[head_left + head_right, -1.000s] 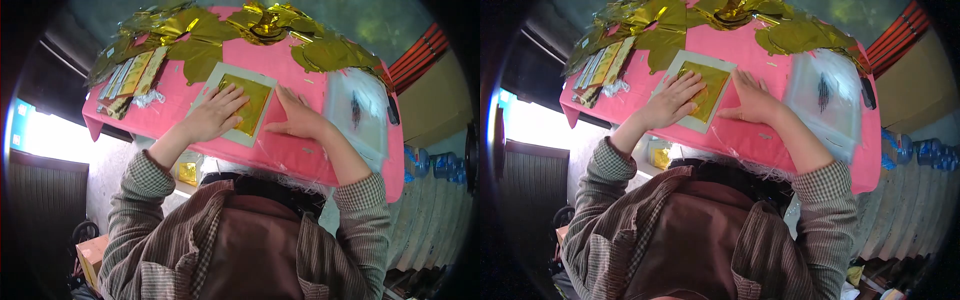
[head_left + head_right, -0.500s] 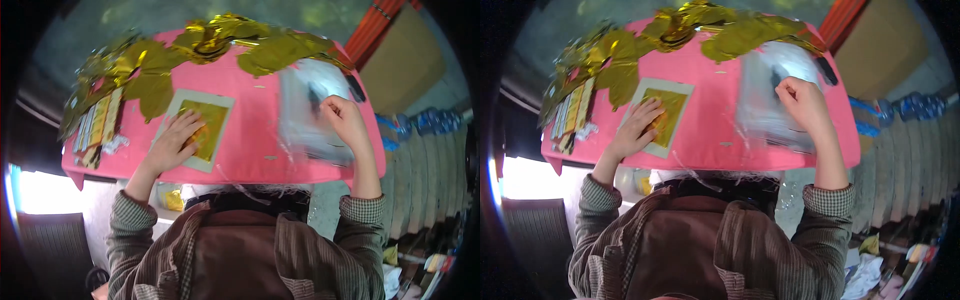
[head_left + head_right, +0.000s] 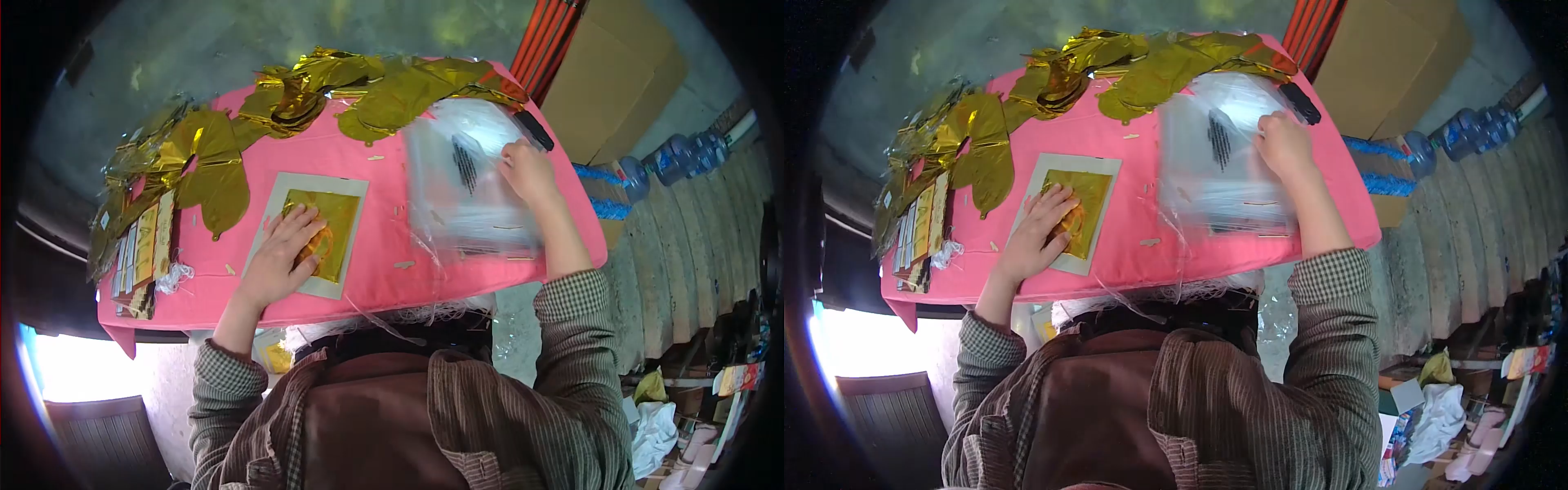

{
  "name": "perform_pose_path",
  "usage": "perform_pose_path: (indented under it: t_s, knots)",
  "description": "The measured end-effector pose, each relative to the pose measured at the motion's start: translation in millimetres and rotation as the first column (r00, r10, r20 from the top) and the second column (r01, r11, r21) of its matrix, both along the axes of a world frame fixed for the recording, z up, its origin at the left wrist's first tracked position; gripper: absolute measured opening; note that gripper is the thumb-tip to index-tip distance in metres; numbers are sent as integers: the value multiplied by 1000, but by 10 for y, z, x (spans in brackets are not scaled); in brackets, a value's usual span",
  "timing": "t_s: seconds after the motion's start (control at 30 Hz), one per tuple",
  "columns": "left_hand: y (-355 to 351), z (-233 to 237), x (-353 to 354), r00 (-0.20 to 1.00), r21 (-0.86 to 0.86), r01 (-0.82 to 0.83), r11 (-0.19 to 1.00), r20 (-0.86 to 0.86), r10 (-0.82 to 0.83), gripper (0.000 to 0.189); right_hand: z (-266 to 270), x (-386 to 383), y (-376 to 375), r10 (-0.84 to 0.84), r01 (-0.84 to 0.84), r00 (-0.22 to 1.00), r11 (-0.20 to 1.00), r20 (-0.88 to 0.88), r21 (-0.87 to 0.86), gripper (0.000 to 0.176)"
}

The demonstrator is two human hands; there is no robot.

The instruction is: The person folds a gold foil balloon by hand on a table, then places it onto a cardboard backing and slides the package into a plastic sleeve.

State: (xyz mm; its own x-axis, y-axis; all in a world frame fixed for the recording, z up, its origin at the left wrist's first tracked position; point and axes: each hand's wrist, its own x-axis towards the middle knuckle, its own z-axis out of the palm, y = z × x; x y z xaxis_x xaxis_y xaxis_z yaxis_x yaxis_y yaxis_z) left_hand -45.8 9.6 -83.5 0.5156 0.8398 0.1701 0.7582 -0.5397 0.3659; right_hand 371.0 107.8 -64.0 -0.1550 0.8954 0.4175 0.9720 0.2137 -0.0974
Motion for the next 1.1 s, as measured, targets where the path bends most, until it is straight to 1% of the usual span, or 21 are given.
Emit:
perform_pose_path:
  t_s: [0.07, 0.1, 0.13, 0.17, 0.2, 0.23, 0.33, 0.4, 0.43, 0.5, 0.57, 0.6, 0.63, 0.7, 0.73, 0.8, 0.83, 0.9, 0.97, 1.03, 1.1]
  knots:
    - [16, -7, -1, 1000, -12, 7, 1000, 12, -7, 51, -69, -22, 108, -38, 50, 992, 993, 119, -103, 13]
    - [17, -14, -11, 999, -30, 26, 999, 27, -25, 51, -83, -22, 144, -10, 23, 993, 994, 117, -106, 13]
    - [19, -26, -17, 1000, -34, -2, 999, 26, 3, 51, -99, -8, 159, -34, 43, 993, 996, 116, -79, 15]
    - [26, -38, -19, 1000, -24, 7, 1000, 28, -6, 51, -127, -12, 172, -57, 63, 992, 997, 113, -52, 16]
    - [16, -40, -29, 999, -13, 16, 1000, 28, -16, 51, -67, -63, 134, -105, 106, 994, 991, 12, -86, 20]
    - [3, -30, -37, 1000, -15, -6, 1000, 24, 6, 51, -72, -82, 147, -83, 84, 996, 993, 8, -87, 20]
    - [10, -10, -4, 999, -21, 7, 1000, 39, -6, 51, -73, -40, 180, -103, 101, 995, 993, -19, -62, 21]
    - [8, -12, -1, 999, -48, 3, 999, 35, -2, 51, -70, -45, 200, -109, 112, 993, 988, 40, -102, 18]
    - [-7, -2, -17, 999, -47, -12, 999, 30, 13, 51, -67, -65, 234, -94, 97, 995, 990, 34, -101, 18]
    - [2, 2, -2, 998, -64, -6, 998, 55, 10, 49, -31, -49, 265, -59, 77, 984, 992, 171, -103, 14]
    - [2, -22, -17, 998, -62, -7, 998, 65, 11, 47, -4, -65, 254, -69, 86, 976, 994, 206, -73, 12]
    - [6, -31, -20, 997, -60, -4, 998, 76, 9, 45, 27, -75, 233, -84, 97, 967, 994, 242, -42, 12]
    - [7, -33, -23, 997, -61, -6, 998, 78, 11, 45, 64, -72, 194, -82, 95, 966, 995, 244, -43, 12]
    - [-1, -37, -28, 996, -56, -9, 998, 87, 14, 42, 175, -54, 66, -78, 73, 972, 997, 222, 33, 10]
    - [-3, -43, -34, 996, -63, -14, 998, 89, 19, 42, 273, -82, -25, -73, 68, 972, 997, 225, 27, 10]
    - [9, -53, -40, 994, -60, -3, 998, 105, 10, 41, 503, -173, -222, -156, 150, 962, 988, 224, 46, 11]
    - [10, -61, -41, 994, -67, -1, 998, 106, 9, 41, 602, -224, -310, -156, 151, 961, 988, 226, 40, 11]
    - [14, -72, -44, 994, -33, -4, 999, 113, 8, 40, 733, -363, -466, 16, -13, 997, 999, -70, 49, 12]
    - [8, -57, -34, 993, -41, 0, 999, 114, 4, 40, 723, -596, -576, 227, -249, 942, 966, -247, -62, 11]
    - [7, -46, -30, 994, -42, -1, 999, 113, 5, 40, 515, -845, -618, 390, -399, 916, 911, -91, -105, 11]
    - [4, -43, -29, 994, -32, -2, 999, 112, 6, 39, 358, -1080, -591, 474, -446, 878, 863, 72, -239, 11]
